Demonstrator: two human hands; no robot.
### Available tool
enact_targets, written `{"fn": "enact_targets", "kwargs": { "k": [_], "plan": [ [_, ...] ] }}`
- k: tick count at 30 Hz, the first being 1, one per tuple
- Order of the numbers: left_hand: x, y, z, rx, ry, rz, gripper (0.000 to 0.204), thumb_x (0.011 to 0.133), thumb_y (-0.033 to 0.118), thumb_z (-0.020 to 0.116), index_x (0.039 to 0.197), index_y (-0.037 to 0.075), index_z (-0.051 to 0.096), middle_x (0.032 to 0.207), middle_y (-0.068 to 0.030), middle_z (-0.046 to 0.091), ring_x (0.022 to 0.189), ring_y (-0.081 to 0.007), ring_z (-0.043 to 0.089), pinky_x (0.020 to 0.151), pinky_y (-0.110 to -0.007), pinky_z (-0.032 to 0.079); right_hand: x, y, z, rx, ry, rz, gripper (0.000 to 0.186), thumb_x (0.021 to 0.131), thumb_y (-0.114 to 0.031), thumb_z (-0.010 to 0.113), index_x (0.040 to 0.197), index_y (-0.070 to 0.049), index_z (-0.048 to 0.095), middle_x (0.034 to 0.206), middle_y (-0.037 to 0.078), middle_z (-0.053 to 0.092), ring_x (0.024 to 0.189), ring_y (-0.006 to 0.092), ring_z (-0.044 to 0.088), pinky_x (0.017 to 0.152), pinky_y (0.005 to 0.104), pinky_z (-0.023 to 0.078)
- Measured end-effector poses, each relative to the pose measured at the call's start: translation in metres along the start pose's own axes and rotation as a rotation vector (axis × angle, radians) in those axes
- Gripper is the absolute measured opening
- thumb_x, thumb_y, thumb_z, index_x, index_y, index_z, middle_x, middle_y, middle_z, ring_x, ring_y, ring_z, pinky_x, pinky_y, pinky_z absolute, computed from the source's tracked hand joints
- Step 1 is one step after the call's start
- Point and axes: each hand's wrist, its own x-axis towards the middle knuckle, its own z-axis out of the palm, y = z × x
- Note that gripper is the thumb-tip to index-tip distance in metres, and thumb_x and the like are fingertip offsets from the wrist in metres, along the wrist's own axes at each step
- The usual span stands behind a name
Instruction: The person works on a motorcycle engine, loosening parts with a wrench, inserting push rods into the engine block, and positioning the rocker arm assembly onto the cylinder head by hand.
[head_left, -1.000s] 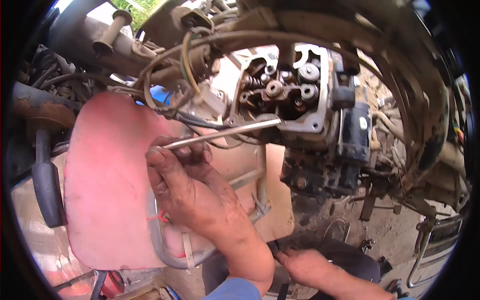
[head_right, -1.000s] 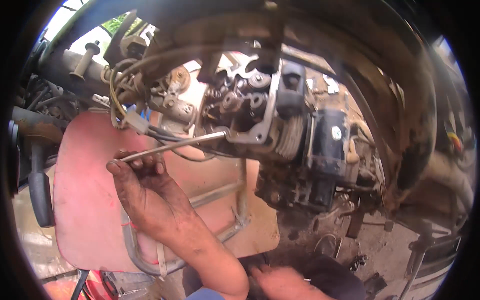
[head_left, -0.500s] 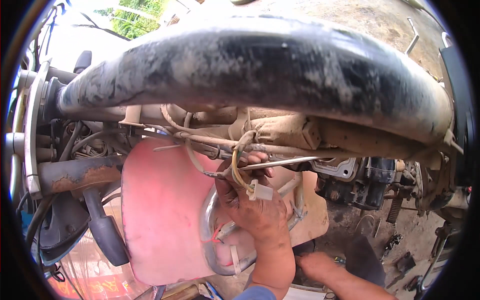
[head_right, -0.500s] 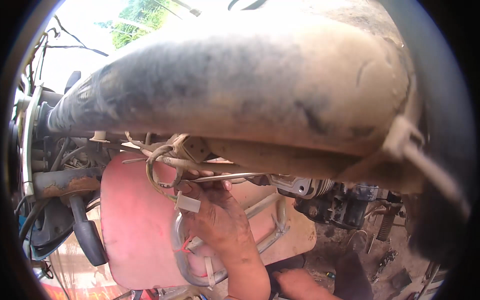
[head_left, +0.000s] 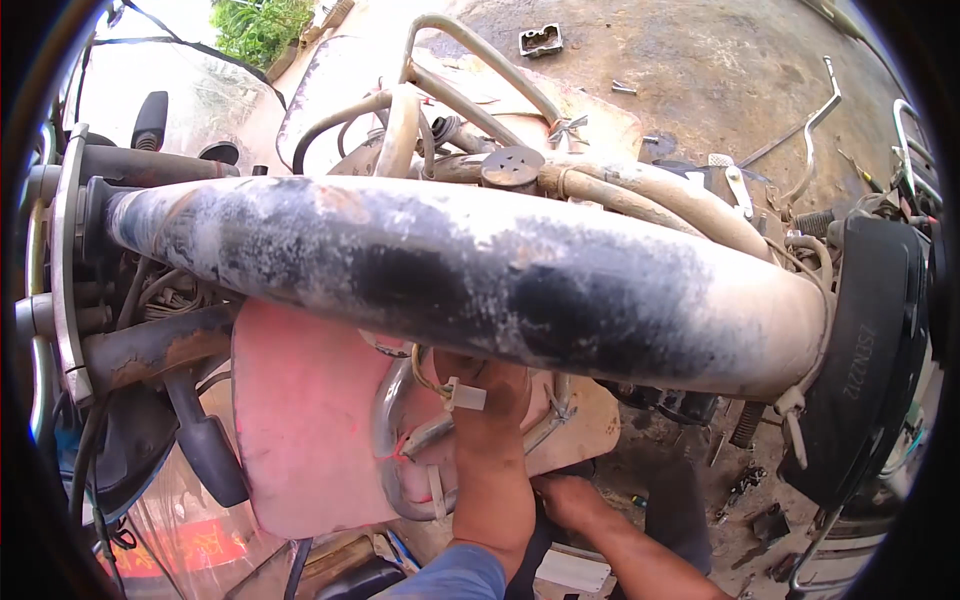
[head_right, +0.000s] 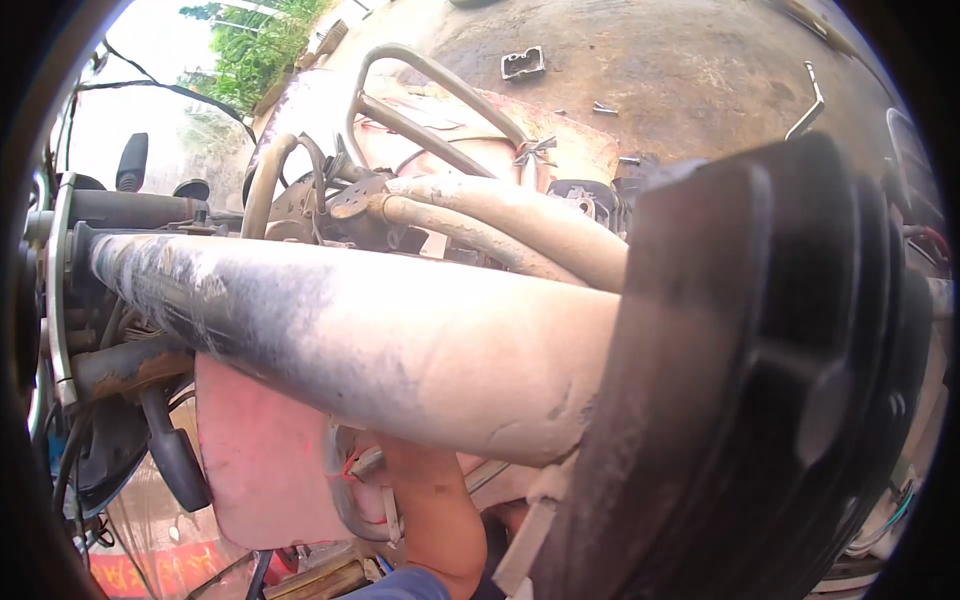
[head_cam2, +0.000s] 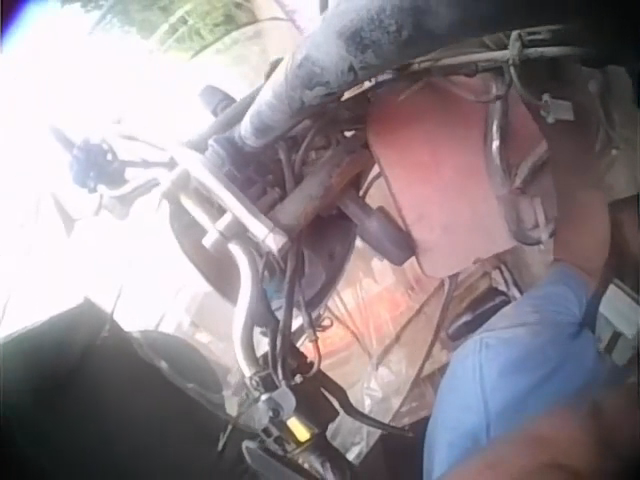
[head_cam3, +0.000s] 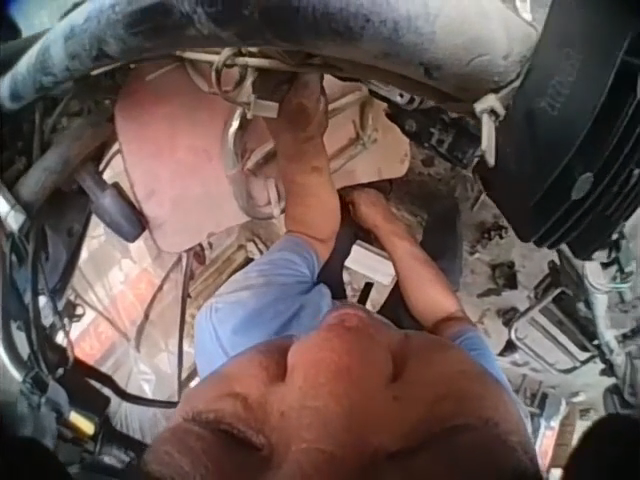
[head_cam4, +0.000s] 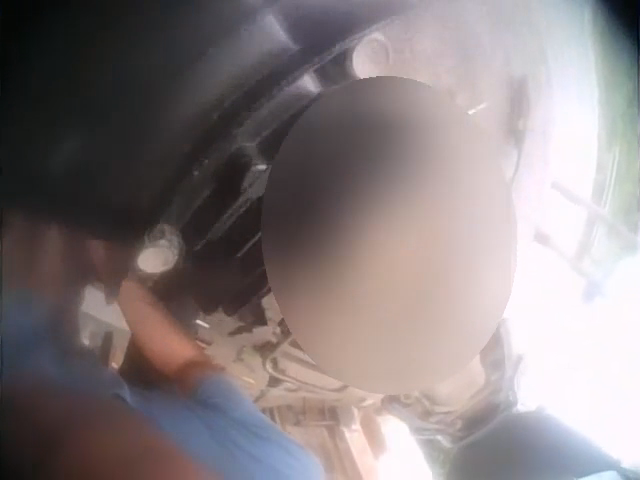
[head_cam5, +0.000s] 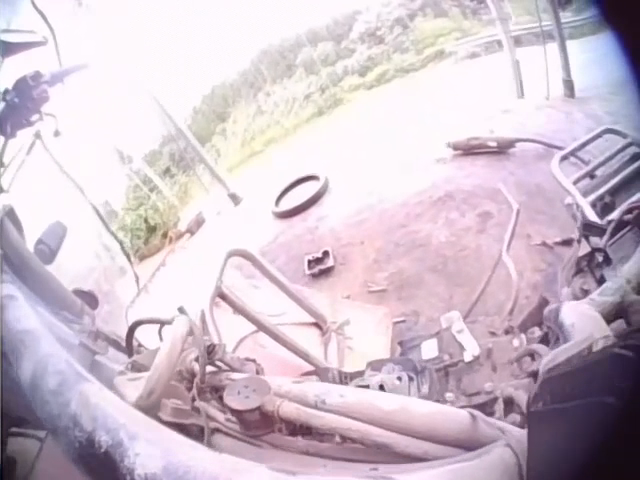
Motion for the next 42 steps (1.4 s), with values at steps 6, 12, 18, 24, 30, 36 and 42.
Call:
{"fn": "enact_targets", "kwargs": {
  "k": [6, 12, 18, 24, 30, 36, 42],
  "plan": [
    [0.006, 0.001, 0.003, 0.06, -0.083, 0.046, 0.015, 0.095, 0.014, 0.075, 0.102, 0.0, 0.074, 0.103, -0.0026, 0.076, 0.092, -0.0136, 0.068, 0.085, -0.03, 0.053, -0.01, 0.032, 0.006, 0.118, 0.201, -0.001, 0.051, 0.084, -0.003, 0.061, 0.13, -0.022, 0.07, 0.114, 0.017, 0.074, 0.102, 0.0405, 0.071, 0.086, 0.0511, 0.058],
    [-0.011, 0.007, -0.002, 0.136, -0.135, -0.011, 0.015, 0.094, 0.013, 0.075, 0.102, 0.0, 0.073, 0.103, -0.0031, 0.076, 0.092, -0.0143, 0.069, 0.085, -0.03, 0.054, -0.022, 0.013, -0.015, 0.316, 0.156, 0.049, 0.055, 0.081, 0.003, 0.058, 0.129, -0.02, 0.071, 0.109, 0.016, 0.075, 0.1, 0.0369, 0.073, 0.085, 0.0462, 0.059],
    [-0.024, 0.003, -0.006, 0.168, -0.157, -0.056, 0.015, 0.093, 0.011, 0.076, 0.103, 0.0, 0.073, 0.104, -0.0036, 0.076, 0.092, -0.0151, 0.069, 0.085, -0.031, 0.054, -0.03, 0.013, -0.002, 0.328, 0.234, 0.109, 0.053, 0.082, 0.003, 0.056, 0.127, -0.02, 0.073, 0.108, 0.015, 0.076, 0.099, 0.0359, 0.073, 0.084, 0.0447, 0.058],
    [-0.028, -0.001, -0.009, 0.18, -0.155, -0.062, 0.016, 0.093, 0.01, 0.076, 0.104, 0.0, 0.072, 0.105, -0.0042, 0.075, 0.091, -0.0159, 0.069, 0.085, -0.031, 0.054, -0.032, 0.019, 0.015, 0.298, 0.19, 0.215, 0.039, 0.089, -0.007, 0.062, 0.125, -0.019, 0.074, 0.11, 0.015, 0.075, 0.101, 0.0378, 0.072, 0.085, 0.0458, 0.058],
    [-0.028, -0.007, -0.008, 0.17, -0.168, -0.059, 0.016, 0.092, 0.008, 0.077, 0.105, 0.0, 0.072, 0.106, -0.0047, 0.075, 0.091, -0.0166, 0.07, 0.084, -0.032, 0.055, -0.031, 0.023, 0.037, 0.297, 0.289, 0.209, 0.031, 0.094, -0.014, 0.066, 0.123, -0.017, 0.074, 0.11, 0.018, 0.074, 0.103, 0.0404, 0.071, 0.085, 0.0475, 0.057],
    [-0.03, -0.009, -0.004, 0.17, -0.184, -0.052, 0.018, 0.091, 0.007, 0.078, 0.106, 0.0, 0.071, 0.106, -0.0053, 0.075, 0.091, -0.0174, 0.07, 0.084, -0.032, 0.055, -0.031, 0.018, 0.039, 0.254, 0.236, 0.195, 0.031, 0.094, -0.015, 0.066, 0.124, -0.014, 0.074, 0.109, 0.019, 0.074, 0.102, 0.0403, 0.071, 0.086, 0.0472, 0.057],
    [-0.029, -0.011, -0.001, 0.142, -0.192, -0.042, 0.019, 0.09, 0.005, 0.078, 0.107, 0.0, 0.071, 0.107, -0.0058, 0.075, 0.091, -0.0182, 0.07, 0.084, -0.032, 0.055, -0.026, 0.02, 0.044, 0.352, 0.283, 0.224, 0.038, 0.091, -0.012, 0.065, 0.128, -0.019, 0.075, 0.108, 0.016, 0.075, 0.101, 0.0372, 0.072, 0.087, 0.0458, 0.058]
  ]
}}
